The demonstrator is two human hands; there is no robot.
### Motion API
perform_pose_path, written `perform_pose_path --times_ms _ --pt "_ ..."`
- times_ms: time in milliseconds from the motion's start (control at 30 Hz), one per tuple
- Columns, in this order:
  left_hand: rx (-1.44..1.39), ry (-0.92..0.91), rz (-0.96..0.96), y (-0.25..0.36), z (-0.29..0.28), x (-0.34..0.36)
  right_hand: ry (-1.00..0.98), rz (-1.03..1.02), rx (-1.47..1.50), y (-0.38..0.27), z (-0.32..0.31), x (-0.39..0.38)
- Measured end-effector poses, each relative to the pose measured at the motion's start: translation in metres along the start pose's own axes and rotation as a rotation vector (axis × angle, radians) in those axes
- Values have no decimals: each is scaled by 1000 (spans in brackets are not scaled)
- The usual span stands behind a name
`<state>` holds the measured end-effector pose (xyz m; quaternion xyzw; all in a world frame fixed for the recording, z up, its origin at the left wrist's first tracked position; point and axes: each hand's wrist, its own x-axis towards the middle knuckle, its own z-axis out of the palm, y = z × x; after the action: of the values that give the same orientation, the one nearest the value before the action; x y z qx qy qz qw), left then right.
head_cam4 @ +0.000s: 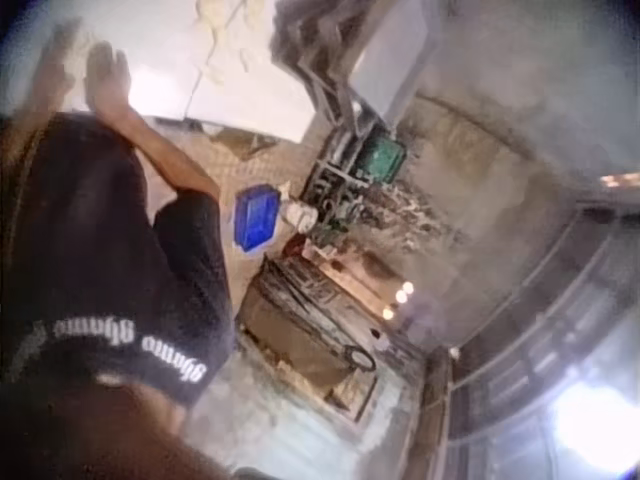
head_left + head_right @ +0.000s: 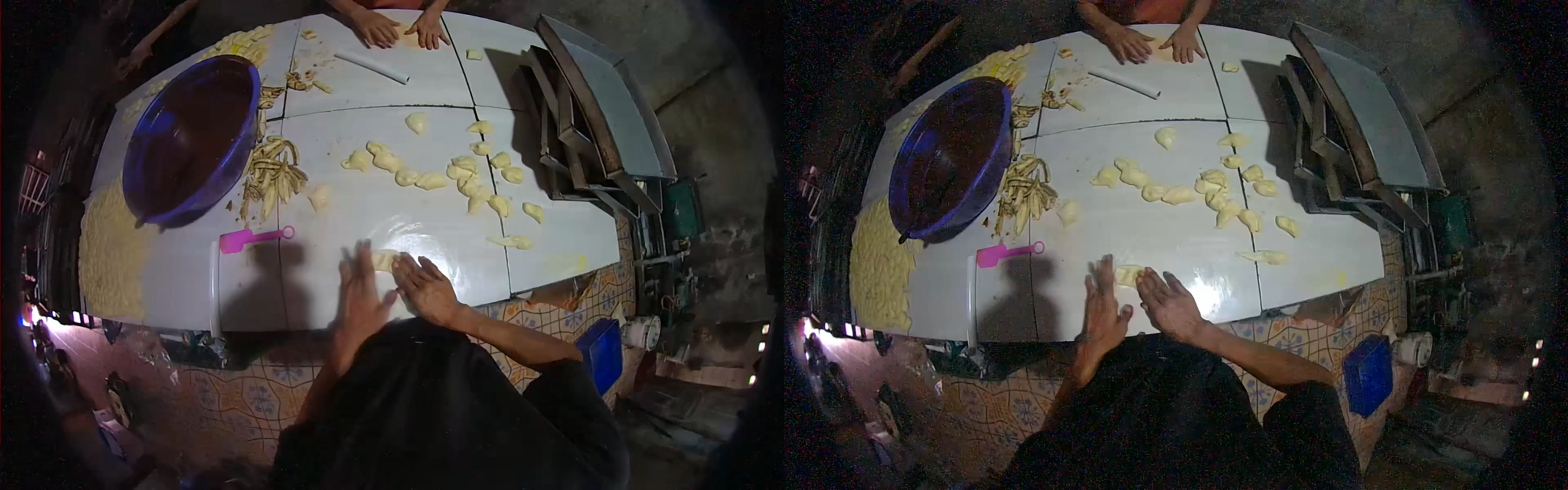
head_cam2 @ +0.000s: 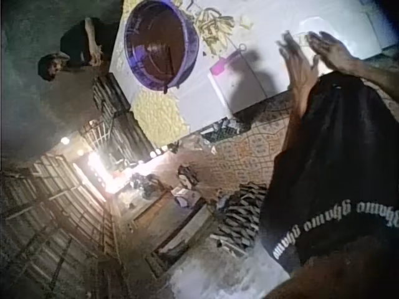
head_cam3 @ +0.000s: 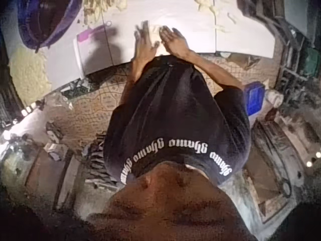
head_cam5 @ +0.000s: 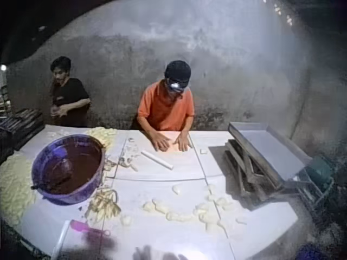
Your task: The person flattens dough pieces, spreads chocolate filling on them with a spatula, adds banana slices, rolls the dough into pastries by hand, and places the pastries onto baking trays.
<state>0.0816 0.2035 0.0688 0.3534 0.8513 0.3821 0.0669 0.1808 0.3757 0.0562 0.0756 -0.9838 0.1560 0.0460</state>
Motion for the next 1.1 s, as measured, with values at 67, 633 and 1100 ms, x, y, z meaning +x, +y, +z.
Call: perform_pose_path --times_ms 67,633,1100 --pt "-139 271 -123 -25 -16 -8 23 56 -72 -2 4 -2" --pt "197 63 175 -45 -33 -50 265 -28 287 4 -38 -20" --pt "351 -10 138 -22 -8 -10 278 119 198 21 -2 -22"
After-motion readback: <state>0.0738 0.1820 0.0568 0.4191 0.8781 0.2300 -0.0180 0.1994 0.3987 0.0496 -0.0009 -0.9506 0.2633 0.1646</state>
